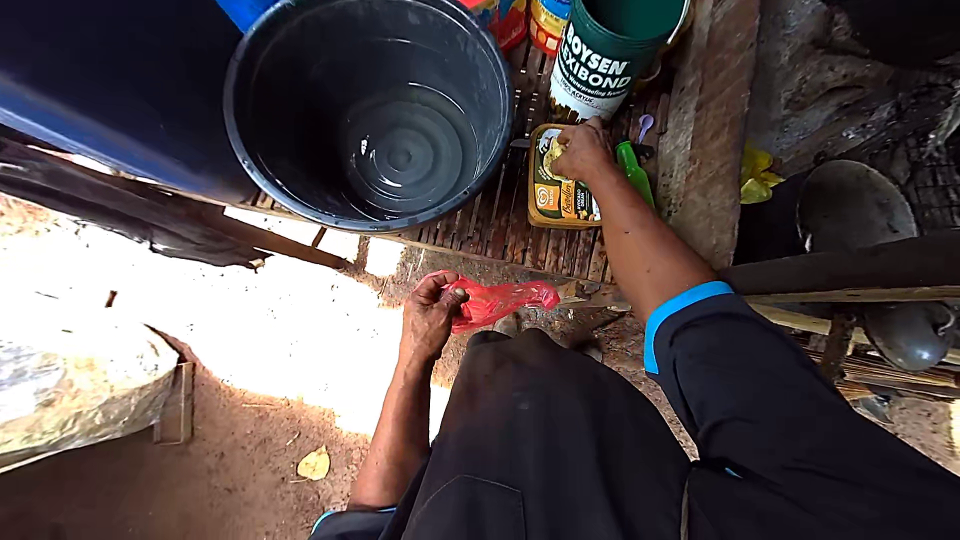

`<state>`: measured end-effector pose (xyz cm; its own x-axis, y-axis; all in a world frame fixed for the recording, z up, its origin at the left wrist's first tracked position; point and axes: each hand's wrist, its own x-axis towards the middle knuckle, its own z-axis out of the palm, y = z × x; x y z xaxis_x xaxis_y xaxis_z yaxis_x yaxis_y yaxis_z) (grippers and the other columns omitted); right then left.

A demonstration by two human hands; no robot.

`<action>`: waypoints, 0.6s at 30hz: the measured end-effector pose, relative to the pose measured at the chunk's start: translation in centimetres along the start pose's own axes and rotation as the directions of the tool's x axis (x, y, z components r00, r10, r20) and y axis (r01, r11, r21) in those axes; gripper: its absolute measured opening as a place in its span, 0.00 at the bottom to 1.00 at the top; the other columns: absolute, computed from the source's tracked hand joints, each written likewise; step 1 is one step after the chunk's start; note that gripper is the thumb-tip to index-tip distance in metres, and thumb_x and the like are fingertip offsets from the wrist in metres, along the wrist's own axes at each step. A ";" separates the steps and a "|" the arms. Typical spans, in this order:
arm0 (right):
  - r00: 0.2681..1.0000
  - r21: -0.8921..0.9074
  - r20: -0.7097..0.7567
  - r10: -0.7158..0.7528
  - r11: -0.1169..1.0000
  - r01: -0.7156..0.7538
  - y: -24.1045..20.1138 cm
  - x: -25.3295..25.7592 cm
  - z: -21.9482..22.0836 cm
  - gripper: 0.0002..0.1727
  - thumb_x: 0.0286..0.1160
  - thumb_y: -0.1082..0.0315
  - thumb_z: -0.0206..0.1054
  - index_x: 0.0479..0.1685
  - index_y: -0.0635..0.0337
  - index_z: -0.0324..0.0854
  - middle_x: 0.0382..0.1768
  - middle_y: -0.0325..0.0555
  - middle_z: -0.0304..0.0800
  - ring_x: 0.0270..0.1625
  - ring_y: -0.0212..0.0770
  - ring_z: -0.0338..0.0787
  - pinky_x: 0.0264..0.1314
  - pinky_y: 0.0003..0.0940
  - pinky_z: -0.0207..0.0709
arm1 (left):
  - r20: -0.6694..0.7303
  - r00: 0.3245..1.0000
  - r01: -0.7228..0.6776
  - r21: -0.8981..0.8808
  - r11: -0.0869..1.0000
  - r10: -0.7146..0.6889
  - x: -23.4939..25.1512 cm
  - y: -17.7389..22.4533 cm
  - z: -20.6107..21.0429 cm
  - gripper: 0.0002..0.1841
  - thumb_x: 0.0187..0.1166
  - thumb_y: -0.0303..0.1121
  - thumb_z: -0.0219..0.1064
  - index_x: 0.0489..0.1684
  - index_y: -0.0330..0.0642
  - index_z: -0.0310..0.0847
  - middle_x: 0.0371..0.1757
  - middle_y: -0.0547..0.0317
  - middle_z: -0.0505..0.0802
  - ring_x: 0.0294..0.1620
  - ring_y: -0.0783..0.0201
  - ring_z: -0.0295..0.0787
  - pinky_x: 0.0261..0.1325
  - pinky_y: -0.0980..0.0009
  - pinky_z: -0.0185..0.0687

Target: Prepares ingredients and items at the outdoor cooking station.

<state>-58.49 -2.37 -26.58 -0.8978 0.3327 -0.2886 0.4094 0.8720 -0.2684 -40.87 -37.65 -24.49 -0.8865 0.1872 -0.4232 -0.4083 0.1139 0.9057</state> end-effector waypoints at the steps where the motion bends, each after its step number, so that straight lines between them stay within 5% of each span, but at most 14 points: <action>1: 1.000 0.022 -0.010 0.015 1.000 -0.015 0.1 -0.3 0.1 0.31 0.50 0.56 0.82 0.62 0.51 0.89 0.76 0.67 0.73 0.73 0.66 0.79 0.67 0.69 0.76 | -0.003 1.000 0.000 -0.004 1.000 0.000 0.0 -0.1 0.0 0.12 0.82 0.25 0.68 0.61 0.39 0.84 0.37 0.55 0.94 0.27 0.66 0.88 0.33 0.70 0.87; 8: 0.995 0.222 -0.077 0.064 0.974 -0.045 1.3 -2.7 0.3 0.32 0.50 0.52 0.84 0.61 0.52 0.91 0.73 0.61 0.77 0.76 0.60 0.76 0.72 0.61 0.75 | 0.023 1.000 0.009 0.018 1.000 -0.009 0.8 0.1 1.2 0.12 0.81 0.24 0.68 0.60 0.38 0.84 0.38 0.54 0.93 0.28 0.66 0.87 0.34 0.70 0.87; 12: 0.996 0.445 -0.088 0.028 0.895 0.015 1.2 -6.5 -0.5 0.34 0.48 0.51 0.86 0.63 0.51 0.91 0.69 0.58 0.80 0.67 0.53 0.84 0.63 0.53 0.84 | -0.004 1.000 -0.005 0.024 1.000 0.006 1.4 0.5 1.9 0.13 0.80 0.25 0.70 0.60 0.38 0.83 0.37 0.55 0.93 0.25 0.67 0.85 0.30 0.71 0.85; 15: 0.962 0.710 0.039 -0.272 0.684 0.165 0.1 -13.1 -1.8 0.28 0.57 0.62 0.83 0.63 0.56 0.88 0.61 0.58 0.83 0.46 0.51 0.90 0.39 0.48 0.91 | -0.009 1.000 -0.022 0.047 0.999 0.023 1.8 0.5 2.1 0.13 0.81 0.27 0.70 0.61 0.41 0.83 0.37 0.57 0.93 0.25 0.68 0.85 0.30 0.72 0.84; 18: 0.723 0.941 0.252 -0.644 0.337 -0.027 -0.1 -18.0 0.6 0.24 0.62 0.67 0.74 0.61 0.63 0.86 0.48 0.53 0.93 0.30 0.40 0.90 0.23 0.37 0.85 | 0.014 0.999 -0.045 0.058 0.997 0.044 1.7 0.9 2.7 0.12 0.83 0.28 0.68 0.61 0.41 0.83 0.37 0.57 0.93 0.25 0.68 0.84 0.29 0.72 0.83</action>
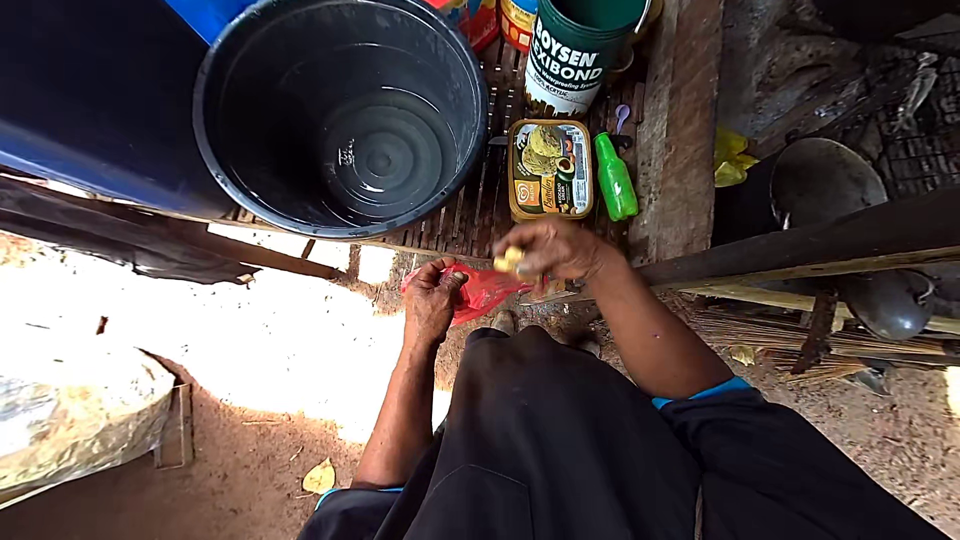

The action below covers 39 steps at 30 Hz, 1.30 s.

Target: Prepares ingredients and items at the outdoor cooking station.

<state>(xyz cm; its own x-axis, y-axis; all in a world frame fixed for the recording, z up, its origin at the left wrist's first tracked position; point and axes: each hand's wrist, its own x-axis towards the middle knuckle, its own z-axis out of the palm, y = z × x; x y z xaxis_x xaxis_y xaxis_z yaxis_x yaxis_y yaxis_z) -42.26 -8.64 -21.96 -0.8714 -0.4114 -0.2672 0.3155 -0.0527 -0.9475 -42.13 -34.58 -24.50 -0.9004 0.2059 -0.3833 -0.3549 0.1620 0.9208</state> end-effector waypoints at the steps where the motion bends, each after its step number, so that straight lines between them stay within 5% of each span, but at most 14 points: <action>1: 0.993 0.095 0.102 0.054 0.993 -0.063 1.3 -0.2 1.0 0.23 0.63 0.66 0.74 0.60 0.64 0.86 0.45 0.51 0.93 0.28 0.37 0.89 0.22 0.33 0.84 | 0.013 1.000 -0.018 0.012 1.000 0.018 -0.1 0.2 0.3 0.12 0.83 0.28 0.68 0.62 0.42 0.83 0.38 0.57 0.93 0.25 0.68 0.84 0.29 0.71 0.83; 4: 0.967 0.219 0.103 0.233 0.943 -0.250 5.3 0.5 3.3 0.15 0.74 0.66 0.70 0.55 0.64 0.86 0.34 0.46 0.90 0.23 0.32 0.86 0.20 0.26 0.81 | 0.055 0.994 -0.097 0.091 0.991 0.092 -0.7 0.5 1.2 0.13 0.83 0.27 0.67 0.62 0.41 0.82 0.38 0.57 0.92 0.24 0.68 0.83 0.29 0.70 0.82; 8: 0.905 0.314 -0.040 0.422 0.866 -0.390 6.2 1.5 4.4 0.17 0.85 0.59 0.67 0.64 0.59 0.82 0.41 0.49 0.90 0.33 0.39 0.90 0.29 0.33 0.85 | 0.091 0.981 -0.189 0.239 0.952 0.172 -1.4 0.0 1.8 0.13 0.83 0.30 0.68 0.62 0.44 0.85 0.46 0.58 0.94 0.34 0.67 0.90 0.39 0.66 0.89; 12: 0.907 0.362 -0.015 0.422 0.848 -0.388 6.1 1.0 4.6 0.20 0.89 0.55 0.62 0.69 0.58 0.78 0.49 0.53 0.93 0.40 0.47 0.95 0.37 0.40 0.90 | 0.153 0.977 -0.162 0.069 0.984 0.150 -2.2 -0.1 1.4 0.14 0.81 0.27 0.69 0.63 0.44 0.85 0.43 0.56 0.94 0.31 0.65 0.89 0.35 0.68 0.88; 15: 0.886 0.170 -0.047 0.460 0.878 -0.447 6.0 0.5 4.3 0.22 0.89 0.50 0.61 0.74 0.49 0.75 0.50 0.55 0.92 0.31 0.46 0.94 0.23 0.34 0.84 | 0.138 0.976 -0.158 -0.079 0.984 0.167 -3.0 0.1 1.2 0.14 0.79 0.24 0.68 0.60 0.41 0.86 0.37 0.56 0.92 0.26 0.66 0.84 0.30 0.71 0.83; 17: 0.867 -0.134 -0.074 0.492 0.857 -0.498 5.2 -0.3 4.0 0.30 0.85 0.41 0.62 0.81 0.44 0.73 0.51 0.56 0.90 0.30 0.47 0.91 0.24 0.38 0.83 | 0.066 0.982 -0.165 -0.158 0.974 0.177 -3.2 0.2 0.5 0.14 0.76 0.22 0.68 0.59 0.39 0.85 0.36 0.56 0.92 0.27 0.67 0.85 0.30 0.71 0.84; 19: 0.893 -0.486 -0.092 0.441 0.763 -0.427 4.6 -1.3 3.6 0.33 0.83 0.40 0.64 0.81 0.48 0.75 0.55 0.55 0.91 0.42 0.47 0.92 0.43 0.46 0.87 | 0.018 0.984 -0.168 -0.200 0.965 0.175 -3.2 0.3 -0.8 0.15 0.76 0.21 0.68 0.60 0.39 0.85 0.37 0.55 0.93 0.28 0.68 0.87 0.31 0.71 0.86; 21: 0.926 -0.723 -0.076 0.370 0.619 -0.306 4.5 -2.2 3.6 0.26 0.82 0.52 0.69 0.73 0.56 0.82 0.63 0.57 0.90 0.67 0.55 0.88 0.73 0.60 0.77 | 0.020 0.984 -0.170 -0.154 0.973 0.175 -3.3 0.4 -1.8 0.15 0.76 0.22 0.68 0.60 0.38 0.85 0.37 0.56 0.93 0.27 0.68 0.86 0.29 0.73 0.84; 24: 0.949 -0.858 -0.072 0.308 0.466 -0.217 2.6 -3.8 4.4 0.14 0.85 0.63 0.62 0.56 0.57 0.90 0.57 0.57 0.91 0.66 0.60 0.87 0.71 0.65 0.76 | 0.126 0.966 -0.219 -0.064 0.974 0.226 -3.4 1.4 -1.8 0.14 0.76 0.23 0.68 0.59 0.36 0.84 0.37 0.58 0.93 0.29 0.68 0.87 0.32 0.73 0.86; 28: 0.957 -0.878 -0.098 0.275 0.429 -0.213 -1.4 -6.7 5.2 0.16 0.87 0.62 0.58 0.57 0.55 0.90 0.61 0.54 0.88 0.67 0.57 0.86 0.67 0.61 0.78 | 0.232 0.874 -0.475 0.215 0.854 0.428 -3.7 4.4 -0.5 0.13 0.75 0.29 0.68 0.55 0.38 0.87 0.43 0.65 0.95 0.42 0.76 0.91 0.50 0.76 0.88; 30: 0.961 -0.887 -0.129 0.245 0.404 -0.222 -3.5 -8.9 5.5 0.16 0.88 0.63 0.56 0.58 0.57 0.88 0.60 0.56 0.87 0.65 0.58 0.86 0.66 0.60 0.78 | 0.269 0.819 -0.554 0.141 0.821 0.507 -3.5 6.6 0.4 0.12 0.76 0.29 0.69 0.55 0.38 0.87 0.43 0.65 0.95 0.43 0.75 0.91 0.50 0.75 0.89; 33: 0.974 -0.870 -0.218 -0.061 0.465 -0.166 -5.1 -12.4 5.6 0.15 0.87 0.63 0.57 0.52 0.58 0.90 0.52 0.51 0.91 0.55 0.50 0.91 0.58 0.50 0.84 | 0.430 0.720 -0.599 -0.012 0.801 0.545 -2.5 10.2 2.3 0.12 0.80 0.31 0.69 0.58 0.45 0.86 0.42 0.66 0.95 0.42 0.72 0.92 0.49 0.71 0.91; 36: 0.861 -0.854 -0.359 -0.360 0.498 -0.148 -5.5 -13.9 5.0 0.12 0.84 0.64 0.62 0.47 0.56 0.92 0.47 0.45 0.92 0.48 0.42 0.93 0.51 0.42 0.88 | 0.569 0.643 -0.661 0.076 0.747 0.512 -0.9 13.0 6.0 0.11 0.79 0.30 0.67 0.57 0.46 0.87 0.39 0.67 0.94 0.36 0.73 0.91 0.41 0.72 0.91; 39: 0.753 -0.810 -0.500 -0.429 0.540 -0.230 -5.4 -14.1 4.4 0.11 0.83 0.66 0.64 0.50 0.58 0.91 0.54 0.47 0.91 0.55 0.43 0.92 0.58 0.44 0.88 | 0.621 0.605 -0.687 0.089 0.721 0.499 0.5 14.5 9.8 0.14 0.79 0.30 0.69 0.60 0.49 0.86 0.41 0.65 0.94 0.37 0.71 0.91 0.41 0.69 0.91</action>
<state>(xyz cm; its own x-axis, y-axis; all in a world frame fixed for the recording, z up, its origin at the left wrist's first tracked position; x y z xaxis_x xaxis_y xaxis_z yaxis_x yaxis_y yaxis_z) -30.05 -6.56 -12.26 -0.9788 0.1675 0.1175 0.0664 0.8032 -0.5920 -45.20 -22.67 -12.07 -0.5652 0.8045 0.1825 0.3846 0.0613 0.9210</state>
